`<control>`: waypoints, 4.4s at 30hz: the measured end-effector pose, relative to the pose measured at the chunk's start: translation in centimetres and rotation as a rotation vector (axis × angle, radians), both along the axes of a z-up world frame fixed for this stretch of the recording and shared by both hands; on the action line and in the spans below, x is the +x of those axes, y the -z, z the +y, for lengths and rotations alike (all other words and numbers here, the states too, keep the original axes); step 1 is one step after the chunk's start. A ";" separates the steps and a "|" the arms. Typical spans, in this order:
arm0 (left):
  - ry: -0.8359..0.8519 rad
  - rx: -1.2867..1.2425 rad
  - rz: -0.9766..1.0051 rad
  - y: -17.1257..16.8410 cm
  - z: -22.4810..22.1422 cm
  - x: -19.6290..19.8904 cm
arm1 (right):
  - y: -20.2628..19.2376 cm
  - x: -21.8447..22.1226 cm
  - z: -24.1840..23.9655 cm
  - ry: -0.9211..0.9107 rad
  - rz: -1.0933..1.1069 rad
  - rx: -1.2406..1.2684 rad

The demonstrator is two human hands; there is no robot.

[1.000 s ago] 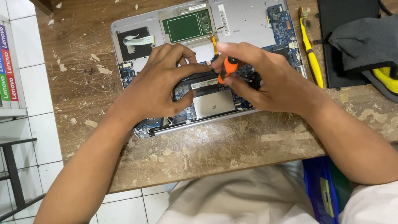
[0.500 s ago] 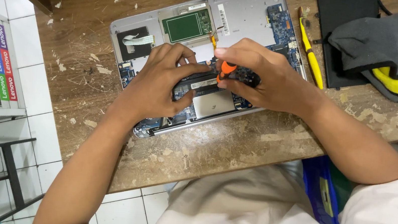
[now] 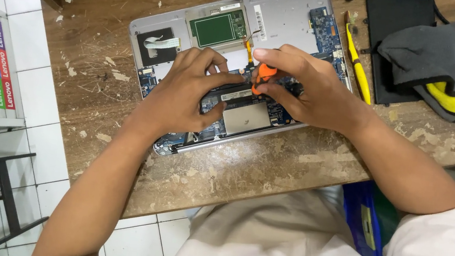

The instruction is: Repairing internal components of a laptop using a screwdriver on a workbench.

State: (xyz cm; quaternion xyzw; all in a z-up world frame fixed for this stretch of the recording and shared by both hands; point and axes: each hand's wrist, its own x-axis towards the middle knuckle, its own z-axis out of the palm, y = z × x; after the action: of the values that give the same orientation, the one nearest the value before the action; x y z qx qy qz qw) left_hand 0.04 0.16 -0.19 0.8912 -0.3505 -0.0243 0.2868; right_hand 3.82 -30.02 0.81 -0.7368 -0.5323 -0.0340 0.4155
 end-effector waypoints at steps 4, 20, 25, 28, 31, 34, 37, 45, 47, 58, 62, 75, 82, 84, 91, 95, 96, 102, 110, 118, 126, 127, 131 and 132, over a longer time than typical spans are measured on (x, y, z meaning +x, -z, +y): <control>-0.011 -0.009 0.012 -0.3 -0.1 -0.1 | -1.5 -0.3 0.6 -0.107 0.133 0.046; -0.011 -0.030 0.006 0.1 0.0 -0.1 | -1.1 0.1 0.6 -0.099 0.030 0.084; -0.015 -0.030 0.000 0.0 0.1 -0.1 | -0.5 0.4 0.7 -0.069 -0.035 0.075; -0.013 -0.052 0.000 0.0 0.1 -0.1 | -0.7 0.1 0.6 -0.049 0.034 0.070; -0.016 -0.058 0.003 0.2 0.1 -0.1 | -0.8 -0.4 0.5 -0.031 0.169 0.111; -0.016 -0.063 -0.001 0.4 0.2 0.0 | -0.7 -0.7 0.7 0.006 0.275 0.192; -0.020 -0.097 -0.004 0.3 0.3 -0.1 | -0.2 -0.6 1.1 0.009 0.226 0.239; -0.026 -0.057 0.028 0.4 0.4 0.1 | 0.4 -0.5 2.7 -0.012 0.222 0.262; -0.035 -0.056 0.042 0.1 0.4 0.0 | 0.3 -0.6 3.1 0.000 0.225 0.263; -0.019 -0.048 0.003 0.2 0.4 0.0 | -1.2 -0.1 5.2 0.135 -0.126 0.131; -0.021 -0.046 -0.022 0.3 0.4 0.1 | -1.1 -0.2 6.3 0.139 -0.128 0.139; -0.096 0.000 0.118 0.4 0.0 0.5 | 2.0 -0.2 7.4 0.132 -0.109 0.150; -0.087 -0.045 0.109 -0.1 -0.1 0.4 | 1.6 0.0 7.7 0.108 -0.144 0.144; -0.107 -0.003 0.157 -0.6 -0.1 0.3 | 1.2 -0.3 7.8 0.107 -0.144 0.114; -0.111 -0.053 0.078 0.4 0.1 0.1 | 1.8 -0.6 8.3 0.232 -0.212 0.102; -0.123 -0.094 0.059 -0.4 0.0 -0.3 | 0.7 0.0 8.5 0.109 -0.069 0.154; -0.138 -0.120 0.021 -0.8 0.1 -0.4 | 0.4 0.3 8.8 0.090 -0.012 0.178; -0.136 -0.195 0.036 -2.1 -0.2 -0.3 | 0.0 0.8 8.3 -0.012 0.098 0.167; -0.116 -0.227 0.007 0.8 0.2 0.5 | 3.5 0.0 8.9 0.193 -0.017 0.197; -0.074 -0.459 0.017 1.6 0.5 0.6 | 3.8 -0.1 8.7 0.057 0.159 0.236; -0.108 -0.656 -0.369 2.1 -1.2 0.2 | 5.0 -0.1 8.6 0.133 0.031 0.297; -0.110 -0.656 -0.367 2.1 -1.4 0.1 | 4.8 -0.4 8.5 0.132 0.034 0.297; -0.157 -0.693 -0.518 1.8 -1.8 0.1 | 3.8 -0.8 8.8 -0.008 0.226 0.323; -0.160 -0.697 -0.570 1.7 -1.9 0.1 | 3.5 -0.9 9.0 -0.071 0.342 0.375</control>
State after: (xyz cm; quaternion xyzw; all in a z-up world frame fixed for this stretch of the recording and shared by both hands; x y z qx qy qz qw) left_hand 0.15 -1.73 -1.89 0.7369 -0.3327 0.3636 0.4627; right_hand 2.89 -21.06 -2.73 -0.6230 -0.4640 0.0078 0.6297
